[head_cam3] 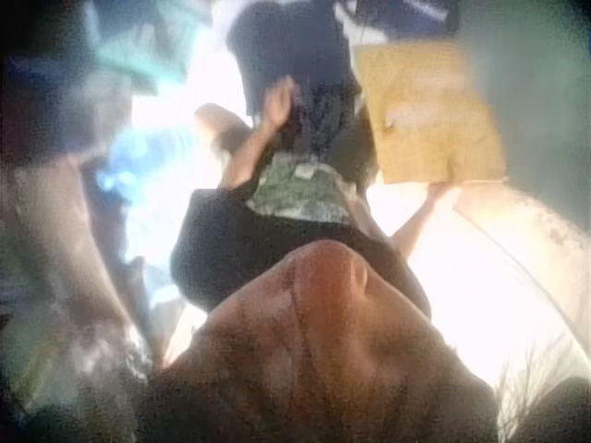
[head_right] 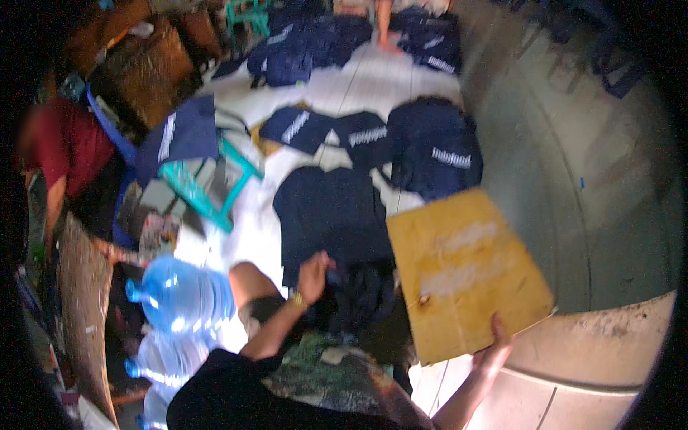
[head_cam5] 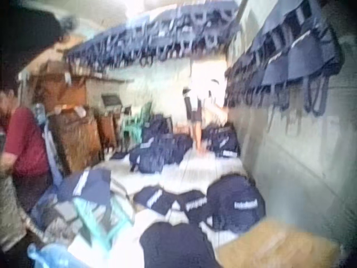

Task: The person prepares tote bags for printing by inserting a wooden board into each bag, smoothing the fabric by hand, and handing the assembly to a colleague at a screen-printing station.

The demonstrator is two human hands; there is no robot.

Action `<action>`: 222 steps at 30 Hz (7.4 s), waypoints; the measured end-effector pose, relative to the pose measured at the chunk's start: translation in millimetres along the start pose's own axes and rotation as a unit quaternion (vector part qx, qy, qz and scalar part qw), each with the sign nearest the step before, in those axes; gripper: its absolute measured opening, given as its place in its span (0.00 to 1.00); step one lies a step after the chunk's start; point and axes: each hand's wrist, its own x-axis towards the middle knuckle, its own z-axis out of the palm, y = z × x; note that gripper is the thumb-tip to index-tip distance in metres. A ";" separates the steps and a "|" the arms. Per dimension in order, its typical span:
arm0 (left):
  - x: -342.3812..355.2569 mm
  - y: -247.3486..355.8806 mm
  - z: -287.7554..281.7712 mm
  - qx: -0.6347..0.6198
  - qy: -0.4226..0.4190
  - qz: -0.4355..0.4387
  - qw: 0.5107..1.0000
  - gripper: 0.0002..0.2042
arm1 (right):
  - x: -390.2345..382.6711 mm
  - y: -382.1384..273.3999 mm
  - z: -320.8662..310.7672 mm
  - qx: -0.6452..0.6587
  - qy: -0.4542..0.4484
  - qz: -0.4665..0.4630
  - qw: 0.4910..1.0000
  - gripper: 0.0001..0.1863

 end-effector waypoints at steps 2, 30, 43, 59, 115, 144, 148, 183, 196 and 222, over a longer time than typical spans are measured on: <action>26.4 -8.9 -17.5 -0.113 0.020 -0.109 0.987 0.25 | -13.3 -28.2 -24.8 -0.014 -0.022 -0.044 0.999 0.33; 29.6 -99.1 -56.4 -0.162 -0.007 -0.163 0.973 0.14 | 25.0 142.4 -79.5 0.016 -0.205 0.268 0.941 0.25; 6.8 -123.1 -42.1 -0.150 0.022 -0.389 0.909 0.12 | 21.2 140.7 -75.8 0.066 -0.162 0.263 0.949 0.25; 16.1 -139.3 -58.3 -0.315 -0.006 -0.403 0.860 0.38 | -40.5 200.3 4.1 -0.021 -0.411 0.358 0.838 0.37; -260.6 111.5 -135.2 -0.143 0.096 -0.181 0.968 0.16 | -56.7 158.3 58.0 -0.331 -0.262 -0.142 0.895 0.08; -355.6 226.9 -316.5 0.487 0.529 -0.108 0.687 0.43 | -317.3 136.3 409.9 0.034 -0.866 -0.310 0.391 0.29; -351.1 233.5 -331.0 0.500 0.572 -0.070 0.647 0.36 | -333.4 140.2 421.3 0.058 -0.830 -0.387 0.397 0.29; -242.6 -7.9 -107.6 0.351 0.229 -0.250 0.873 0.51 | -339.9 97.2 401.5 -0.057 -0.795 -0.432 0.421 0.23; -231.1 -19.7 -104.5 0.342 0.245 -0.263 0.869 0.54 | -371.3 96.1 456.3 -0.013 -0.860 0.336 0.385 0.49; -170.4 71.9 -92.8 0.479 0.024 -0.203 0.854 0.39 | -122.8 -79.9 428.8 0.293 -0.695 -0.070 0.652 0.21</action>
